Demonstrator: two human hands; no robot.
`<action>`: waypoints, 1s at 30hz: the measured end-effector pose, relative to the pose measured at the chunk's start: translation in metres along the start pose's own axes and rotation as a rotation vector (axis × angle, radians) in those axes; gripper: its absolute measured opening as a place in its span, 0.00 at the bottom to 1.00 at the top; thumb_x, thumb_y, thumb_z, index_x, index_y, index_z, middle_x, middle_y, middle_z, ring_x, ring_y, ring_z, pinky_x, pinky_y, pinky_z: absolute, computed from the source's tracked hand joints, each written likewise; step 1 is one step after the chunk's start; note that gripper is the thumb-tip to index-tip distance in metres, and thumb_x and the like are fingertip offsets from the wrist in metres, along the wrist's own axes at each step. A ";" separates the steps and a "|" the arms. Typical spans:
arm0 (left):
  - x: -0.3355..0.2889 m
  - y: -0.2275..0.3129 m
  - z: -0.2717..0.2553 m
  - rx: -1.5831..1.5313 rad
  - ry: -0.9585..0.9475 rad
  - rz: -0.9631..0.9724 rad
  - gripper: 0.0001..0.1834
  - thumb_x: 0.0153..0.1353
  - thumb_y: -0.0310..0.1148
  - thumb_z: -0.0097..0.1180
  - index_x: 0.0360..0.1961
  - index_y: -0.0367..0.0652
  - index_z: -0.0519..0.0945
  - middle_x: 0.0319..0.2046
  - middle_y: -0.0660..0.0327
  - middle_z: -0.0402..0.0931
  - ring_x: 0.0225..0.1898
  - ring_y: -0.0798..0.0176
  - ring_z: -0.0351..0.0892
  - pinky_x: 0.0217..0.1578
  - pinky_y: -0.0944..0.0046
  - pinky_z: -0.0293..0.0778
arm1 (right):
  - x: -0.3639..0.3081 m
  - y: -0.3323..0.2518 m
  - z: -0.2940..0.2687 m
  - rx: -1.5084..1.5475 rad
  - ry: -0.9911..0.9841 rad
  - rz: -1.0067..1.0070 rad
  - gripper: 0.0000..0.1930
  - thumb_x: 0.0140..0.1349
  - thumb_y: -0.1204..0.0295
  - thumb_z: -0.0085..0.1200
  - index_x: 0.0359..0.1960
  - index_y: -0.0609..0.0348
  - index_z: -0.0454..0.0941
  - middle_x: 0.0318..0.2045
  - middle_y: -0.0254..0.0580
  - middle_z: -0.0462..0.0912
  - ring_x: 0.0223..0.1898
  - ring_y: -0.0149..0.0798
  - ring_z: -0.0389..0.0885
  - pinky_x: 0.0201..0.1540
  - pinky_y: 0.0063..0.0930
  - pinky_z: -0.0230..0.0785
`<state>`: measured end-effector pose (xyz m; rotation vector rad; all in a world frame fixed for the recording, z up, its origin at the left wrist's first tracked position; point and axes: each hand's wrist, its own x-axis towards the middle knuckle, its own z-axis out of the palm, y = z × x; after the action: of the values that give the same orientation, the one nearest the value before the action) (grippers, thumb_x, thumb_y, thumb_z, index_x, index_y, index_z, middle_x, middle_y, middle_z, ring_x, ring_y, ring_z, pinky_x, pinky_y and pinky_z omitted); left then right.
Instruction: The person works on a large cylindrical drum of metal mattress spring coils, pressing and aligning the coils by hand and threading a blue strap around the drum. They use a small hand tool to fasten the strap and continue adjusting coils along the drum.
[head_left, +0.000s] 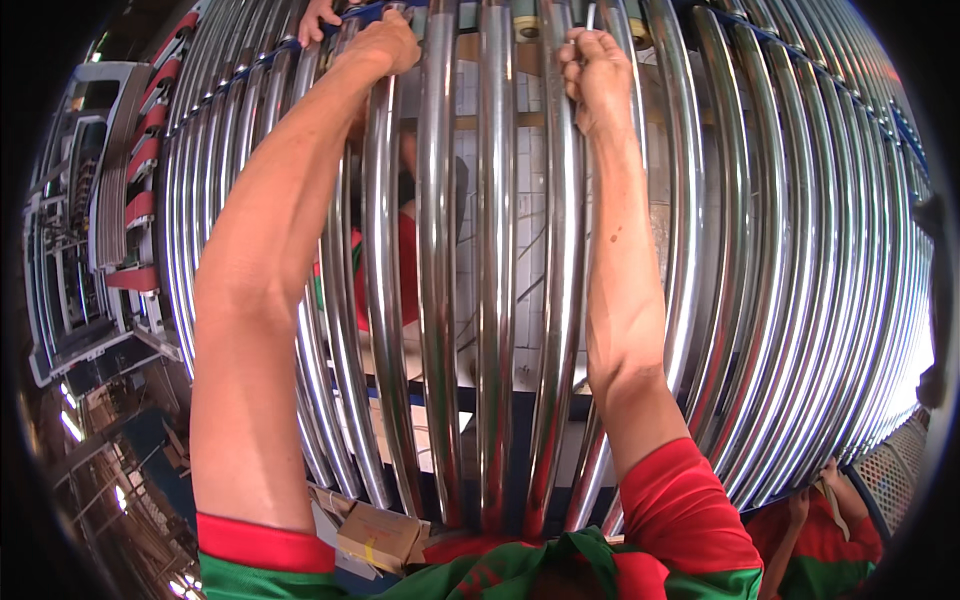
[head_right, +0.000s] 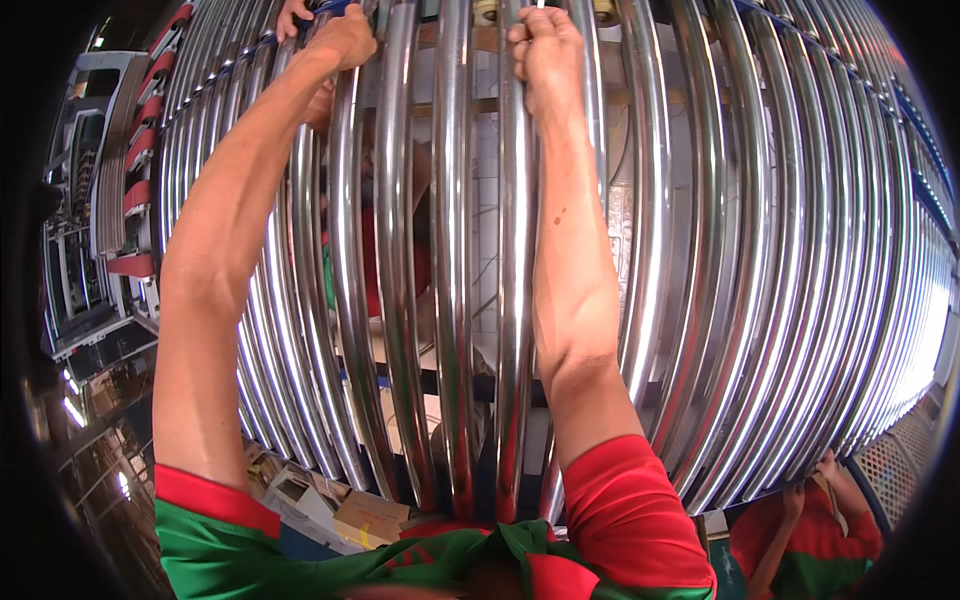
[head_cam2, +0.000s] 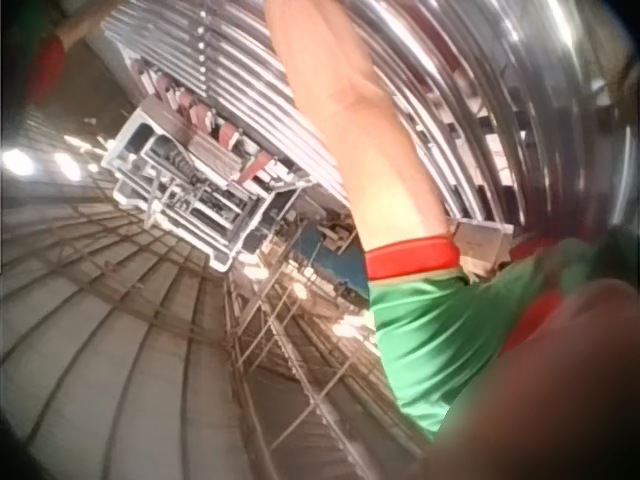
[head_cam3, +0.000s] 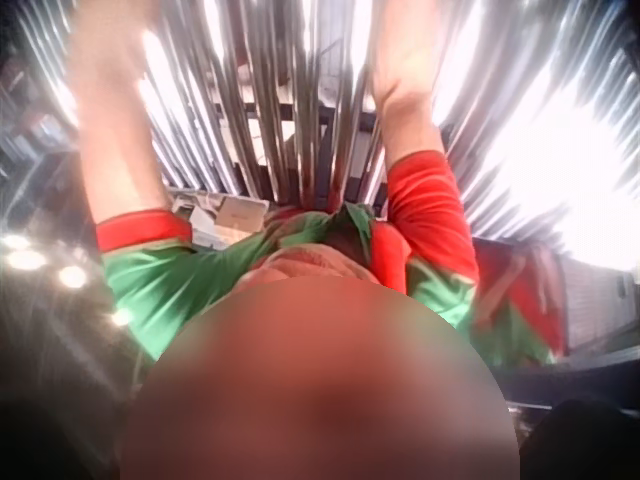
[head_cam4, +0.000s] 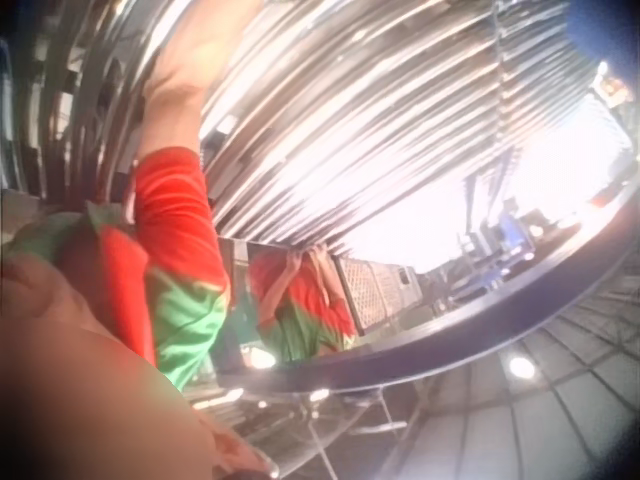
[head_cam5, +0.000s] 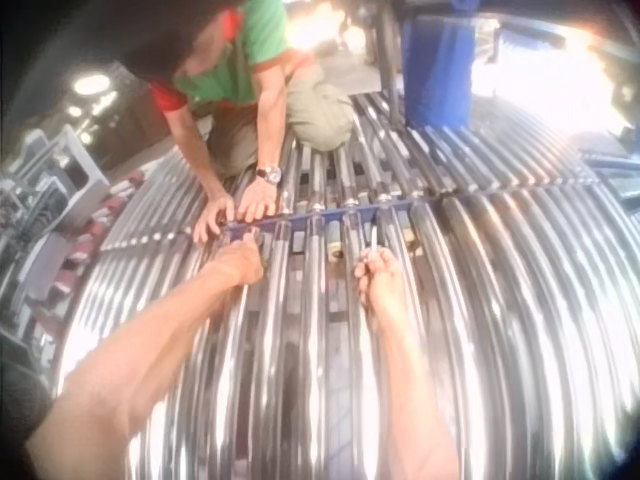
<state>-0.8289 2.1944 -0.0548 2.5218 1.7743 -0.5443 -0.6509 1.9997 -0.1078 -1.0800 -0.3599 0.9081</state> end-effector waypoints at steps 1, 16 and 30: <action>0.000 0.001 0.003 -0.013 0.046 -0.025 0.29 0.69 0.36 0.47 0.70 0.34 0.66 0.65 0.38 0.73 0.68 0.38 0.73 0.67 0.45 0.69 | 0.001 0.001 -0.001 0.024 -0.022 0.010 0.09 0.79 0.69 0.45 0.46 0.58 0.77 0.26 0.32 0.79 0.17 0.18 0.63 0.16 0.14 0.52; 0.018 -0.002 0.025 0.093 0.189 0.223 0.19 0.73 0.34 0.41 0.59 0.38 0.74 0.54 0.37 0.82 0.55 0.35 0.83 0.57 0.42 0.78 | -0.001 0.001 -0.002 -0.050 0.037 -0.004 0.09 0.78 0.69 0.44 0.46 0.59 0.77 0.26 0.31 0.79 0.17 0.18 0.63 0.16 0.15 0.51; -0.004 -0.018 0.018 -0.033 0.324 0.157 0.20 0.67 0.32 0.51 0.56 0.35 0.66 0.47 0.28 0.81 0.53 0.27 0.81 0.55 0.35 0.74 | -0.002 0.004 -0.004 -0.023 0.012 -0.038 0.10 0.79 0.69 0.43 0.45 0.57 0.77 0.26 0.29 0.78 0.18 0.17 0.64 0.16 0.14 0.52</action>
<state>-0.8511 2.1932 -0.0673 2.8230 1.6278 -0.1024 -0.6510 1.9960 -0.1125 -1.0962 -0.3804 0.8647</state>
